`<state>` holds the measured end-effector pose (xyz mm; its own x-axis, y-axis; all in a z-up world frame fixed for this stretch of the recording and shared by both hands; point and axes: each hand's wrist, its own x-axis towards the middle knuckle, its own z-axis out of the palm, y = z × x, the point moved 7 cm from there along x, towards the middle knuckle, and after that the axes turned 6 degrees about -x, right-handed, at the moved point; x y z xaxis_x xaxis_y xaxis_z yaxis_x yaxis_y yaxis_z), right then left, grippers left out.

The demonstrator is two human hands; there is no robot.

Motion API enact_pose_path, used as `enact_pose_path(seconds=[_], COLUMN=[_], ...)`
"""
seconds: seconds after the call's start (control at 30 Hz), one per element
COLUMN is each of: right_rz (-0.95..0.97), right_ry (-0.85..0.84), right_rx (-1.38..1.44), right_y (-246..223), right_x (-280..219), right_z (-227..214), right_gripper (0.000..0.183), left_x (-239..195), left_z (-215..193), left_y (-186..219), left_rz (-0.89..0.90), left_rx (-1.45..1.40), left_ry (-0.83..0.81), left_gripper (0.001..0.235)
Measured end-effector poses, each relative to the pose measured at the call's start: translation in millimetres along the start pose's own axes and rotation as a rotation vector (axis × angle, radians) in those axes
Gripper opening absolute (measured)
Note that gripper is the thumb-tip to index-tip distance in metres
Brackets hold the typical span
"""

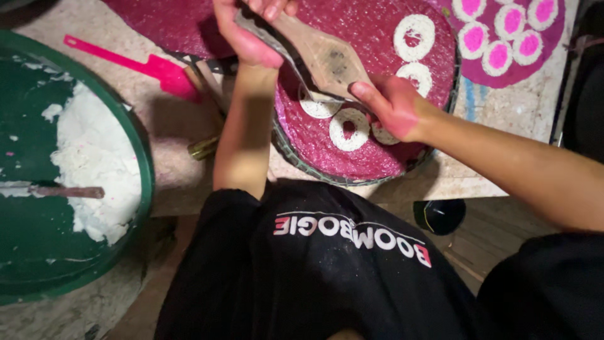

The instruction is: The person uses a small cylindrical tool to press white paste into circular indentations on pink glittery round objects. They repeatedly scoop white paste from a green bucket and apply it to the indentations, then use the tool to smooth and shape the paste. The person also uses a pink spatula to transfer pink paste between buckets.

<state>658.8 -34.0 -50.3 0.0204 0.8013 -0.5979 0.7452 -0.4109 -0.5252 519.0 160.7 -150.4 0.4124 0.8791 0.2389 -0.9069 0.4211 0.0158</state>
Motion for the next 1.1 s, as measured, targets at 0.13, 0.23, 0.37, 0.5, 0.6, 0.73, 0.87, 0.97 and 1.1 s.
enact_pose_path(seconds=[0.13, 0.23, 0.37, 0.5, 0.6, 0.73, 0.87, 0.97, 1.1], right_rz=[0.129, 0.229, 0.163, -0.017, -0.143, -0.172, -0.206, -0.179, -0.151], right_ry=[-0.111, -0.136, -0.066, 0.089, 0.163, 0.262, 0.356, 0.421, 0.445], right_rx=[0.016, -0.113, -0.020, 0.398, 0.702, 0.963, 1.055, 1.109, 1.176], right_y=[20.4, 48.5, 84.0, 114.7, 125.8, 127.9, 130.1, 145.2, 166.4], right_x=[-3.1, -11.9, -37.4, -75.2, -99.2, -115.8, -136.7, -148.7, -157.8], right_z=[12.7, 8.4, -18.2, -34.3, -25.4, -4.7, 9.0, 16.8, 27.9], right_gripper=[0.084, 0.085, 0.088, 0.091, 0.094, 0.099, 0.098, 0.105, 0.108], left_x=[-20.9, -32.9, -40.4, -62.0, -93.0, -104.7, -88.3, -72.2, -66.0], left_z=[5.9, 3.1, 0.1, 22.3, 40.3, 47.8, 39.2, 37.5, 26.4], left_y=[-5.3, -28.6, -46.8, -30.1, -32.5, -43.7, -46.7, -58.3, -107.4], left_rz=[-0.020, -0.050, -0.302, -0.522, -0.637, -0.763, -0.898, -0.845, -0.850], left_rx=[-0.054, -0.070, 0.415, 1.455, 1.856, 2.011, 1.891, 1.783, 1.806], left_ry=[0.021, 0.061, 0.141, -0.145, -0.398, -0.501, -0.424, -0.489, -0.542], left_gripper=[0.028, 0.023, 0.047, 0.063, 0.105, 0.122, 0.128, 0.120, 0.121])
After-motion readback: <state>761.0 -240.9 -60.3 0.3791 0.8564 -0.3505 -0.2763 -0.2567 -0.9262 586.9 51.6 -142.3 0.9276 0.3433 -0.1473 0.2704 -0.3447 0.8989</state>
